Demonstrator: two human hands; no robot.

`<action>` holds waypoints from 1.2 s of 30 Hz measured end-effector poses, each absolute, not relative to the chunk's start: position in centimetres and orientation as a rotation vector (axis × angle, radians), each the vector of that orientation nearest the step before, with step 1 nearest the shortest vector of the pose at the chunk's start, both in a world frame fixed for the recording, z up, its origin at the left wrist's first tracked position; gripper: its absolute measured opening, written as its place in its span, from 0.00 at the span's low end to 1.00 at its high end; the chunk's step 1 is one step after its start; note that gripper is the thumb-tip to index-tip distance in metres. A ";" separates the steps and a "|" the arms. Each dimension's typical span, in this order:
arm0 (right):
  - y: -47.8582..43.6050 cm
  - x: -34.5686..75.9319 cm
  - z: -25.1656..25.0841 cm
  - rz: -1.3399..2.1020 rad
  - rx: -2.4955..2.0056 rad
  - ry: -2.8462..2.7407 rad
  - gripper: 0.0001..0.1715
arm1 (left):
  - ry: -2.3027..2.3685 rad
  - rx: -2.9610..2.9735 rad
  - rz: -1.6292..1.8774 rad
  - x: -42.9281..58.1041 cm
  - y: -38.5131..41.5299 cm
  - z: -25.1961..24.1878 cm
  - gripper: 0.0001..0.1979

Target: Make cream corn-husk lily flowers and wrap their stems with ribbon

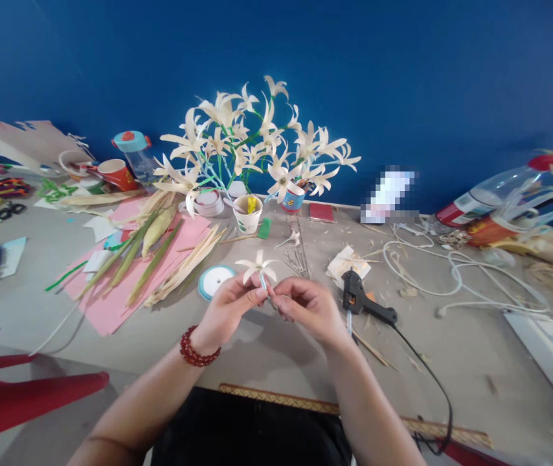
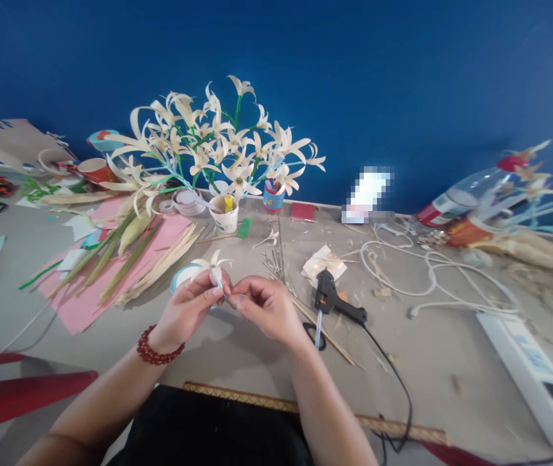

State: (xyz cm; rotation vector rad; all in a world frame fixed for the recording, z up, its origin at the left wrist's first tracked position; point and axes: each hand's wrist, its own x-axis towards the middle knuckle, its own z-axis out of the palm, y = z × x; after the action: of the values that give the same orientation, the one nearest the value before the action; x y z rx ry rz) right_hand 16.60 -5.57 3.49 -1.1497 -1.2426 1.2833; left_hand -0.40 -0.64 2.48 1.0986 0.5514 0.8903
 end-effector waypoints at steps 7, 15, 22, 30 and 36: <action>-5.4 16.7 3.1 1.392 -1.066 -1.190 0.12 | 0.482 1.104 0.864 -0.4 -0.8 2.6 0.08; -5.6 16.4 3.0 1.296 -1.106 -1.201 0.14 | 0.501 1.136 0.891 -0.3 -0.8 2.5 0.08; -5.7 16.3 3.4 1.056 -1.245 -1.318 0.08 | 0.614 1.181 1.015 0.0 -0.6 2.2 0.08; -5.5 16.5 3.5 1.237 -1.185 -1.236 0.09 | 0.566 1.215 0.934 -0.3 -0.5 2.3 0.08; -5.4 16.6 3.5 1.355 -1.088 -1.174 0.09 | 0.540 1.253 0.952 -0.4 -0.7 2.6 0.08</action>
State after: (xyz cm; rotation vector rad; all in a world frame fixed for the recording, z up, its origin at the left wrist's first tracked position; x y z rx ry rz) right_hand 16.59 -5.41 3.52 -1.0883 -1.1738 1.3548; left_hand -0.39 -0.67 2.56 1.2526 0.5398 0.9520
